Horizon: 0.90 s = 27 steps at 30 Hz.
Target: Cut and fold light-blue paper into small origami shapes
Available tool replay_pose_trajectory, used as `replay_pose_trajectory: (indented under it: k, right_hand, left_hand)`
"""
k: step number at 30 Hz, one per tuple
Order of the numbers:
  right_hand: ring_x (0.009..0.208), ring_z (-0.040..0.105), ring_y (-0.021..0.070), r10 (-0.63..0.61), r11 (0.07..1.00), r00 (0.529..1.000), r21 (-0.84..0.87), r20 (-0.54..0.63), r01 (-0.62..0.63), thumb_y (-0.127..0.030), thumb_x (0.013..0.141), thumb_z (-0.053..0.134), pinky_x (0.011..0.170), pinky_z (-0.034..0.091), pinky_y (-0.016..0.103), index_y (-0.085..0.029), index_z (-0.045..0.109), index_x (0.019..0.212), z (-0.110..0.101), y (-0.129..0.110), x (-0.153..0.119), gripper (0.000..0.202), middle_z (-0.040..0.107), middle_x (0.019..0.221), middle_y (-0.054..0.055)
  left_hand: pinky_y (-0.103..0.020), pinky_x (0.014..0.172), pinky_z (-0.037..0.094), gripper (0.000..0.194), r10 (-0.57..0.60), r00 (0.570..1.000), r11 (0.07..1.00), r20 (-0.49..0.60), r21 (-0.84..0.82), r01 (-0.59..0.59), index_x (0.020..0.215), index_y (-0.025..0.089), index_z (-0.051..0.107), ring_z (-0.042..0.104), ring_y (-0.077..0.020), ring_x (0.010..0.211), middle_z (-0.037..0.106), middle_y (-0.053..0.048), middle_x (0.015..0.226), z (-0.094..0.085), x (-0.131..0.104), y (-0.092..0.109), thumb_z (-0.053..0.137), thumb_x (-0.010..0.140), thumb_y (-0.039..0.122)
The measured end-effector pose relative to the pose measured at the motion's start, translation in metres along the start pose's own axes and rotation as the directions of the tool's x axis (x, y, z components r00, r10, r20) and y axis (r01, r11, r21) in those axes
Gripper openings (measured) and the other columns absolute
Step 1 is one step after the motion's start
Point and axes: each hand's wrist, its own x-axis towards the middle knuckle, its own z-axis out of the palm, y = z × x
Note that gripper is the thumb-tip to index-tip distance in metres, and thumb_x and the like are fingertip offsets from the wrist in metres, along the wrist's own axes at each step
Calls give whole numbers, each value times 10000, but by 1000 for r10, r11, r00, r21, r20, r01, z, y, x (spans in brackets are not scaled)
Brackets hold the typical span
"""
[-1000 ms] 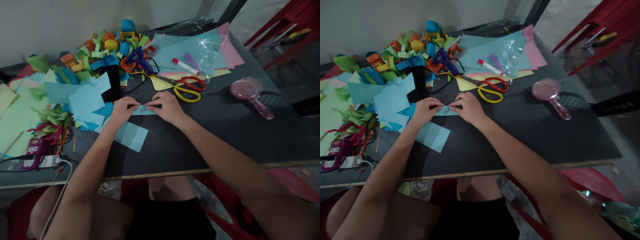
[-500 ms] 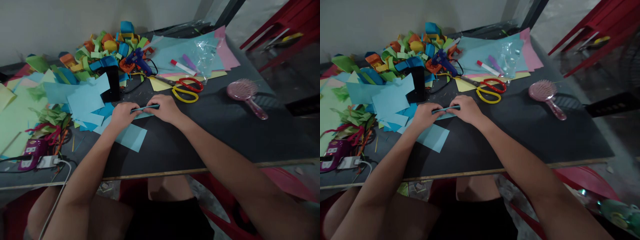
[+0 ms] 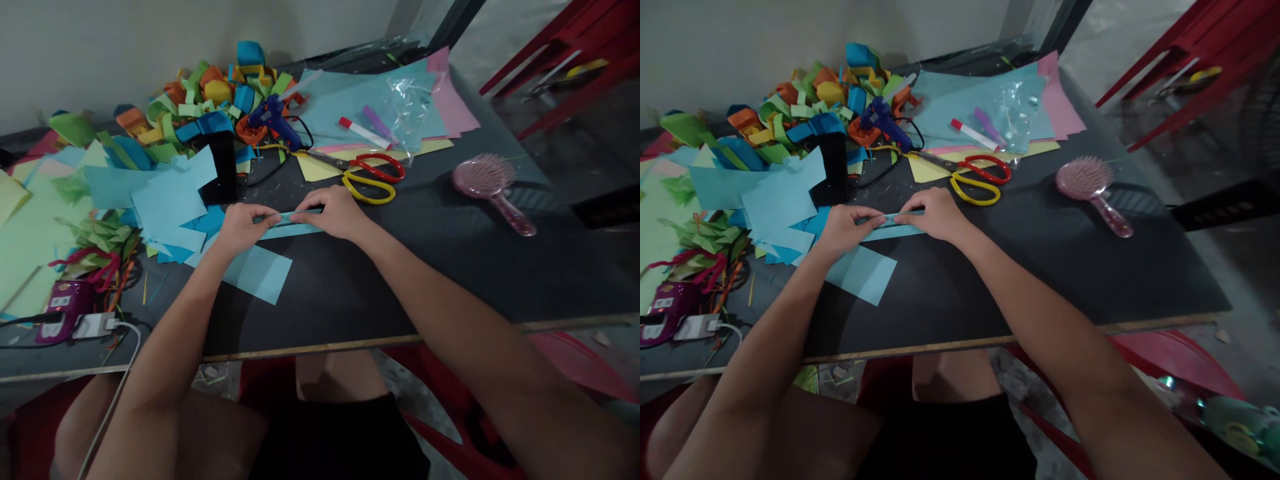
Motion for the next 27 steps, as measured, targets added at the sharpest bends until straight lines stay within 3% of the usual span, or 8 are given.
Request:
replay_pose_trajectory:
  k: [3, 8, 14, 27]
  right_hand:
    - [704, 659, 190, -22, 999, 997, 30, -76, 24, -466, 754, 766, 680, 468, 325, -229, 768, 691, -3, -8, -3, 246, 747, 764, 40]
    - [710, 662, 202, -40, 992, 976, 109, -214, 65, -535, 785, 721, 693, 489, 340, -219, 739, 660, -6, -26, -10, 340, 734, 735, 48]
    - [630, 615, 164, 57, 983, 969, 182, -239, -13, -538, 782, 715, 613, 456, 299, -194, 735, 663, -7, -25, -10, 365, 690, 651, 25]
    - [559, 532, 121, 165, 944, 964, 317, -209, -93, -647, 742, 693, 548, 421, 281, -186, 731, 660, -6, -23, -9, 470, 638, 588, 7]
  left_hand:
    - [-304, 774, 577, 259, 27, 988, 1000, -151, -3, -27, 998, 230, 764, 723, -212, 872, 778, -42, 948, -2, -2, 5, 681, 853, 428]
    - [-401, 986, 519, 649, 110, 925, 993, -363, 69, -91, 1331, 236, 549, 612, -282, 1185, 643, -103, 1300, -7, -8, 12, 751, 782, 516]
    - [-398, 997, 514, 678, 99, 913, 994, -395, 4, -106, 1429, 294, 377, 571, -287, 1253, 520, -112, 1422, -1, -7, 7, 628, 866, 576]
    - [-421, 1015, 515, 661, 139, 910, 987, -392, -17, -158, 1429, 314, 354, 493, -316, 1349, 505, -103, 1406, 1, -7, 7, 601, 878, 582]
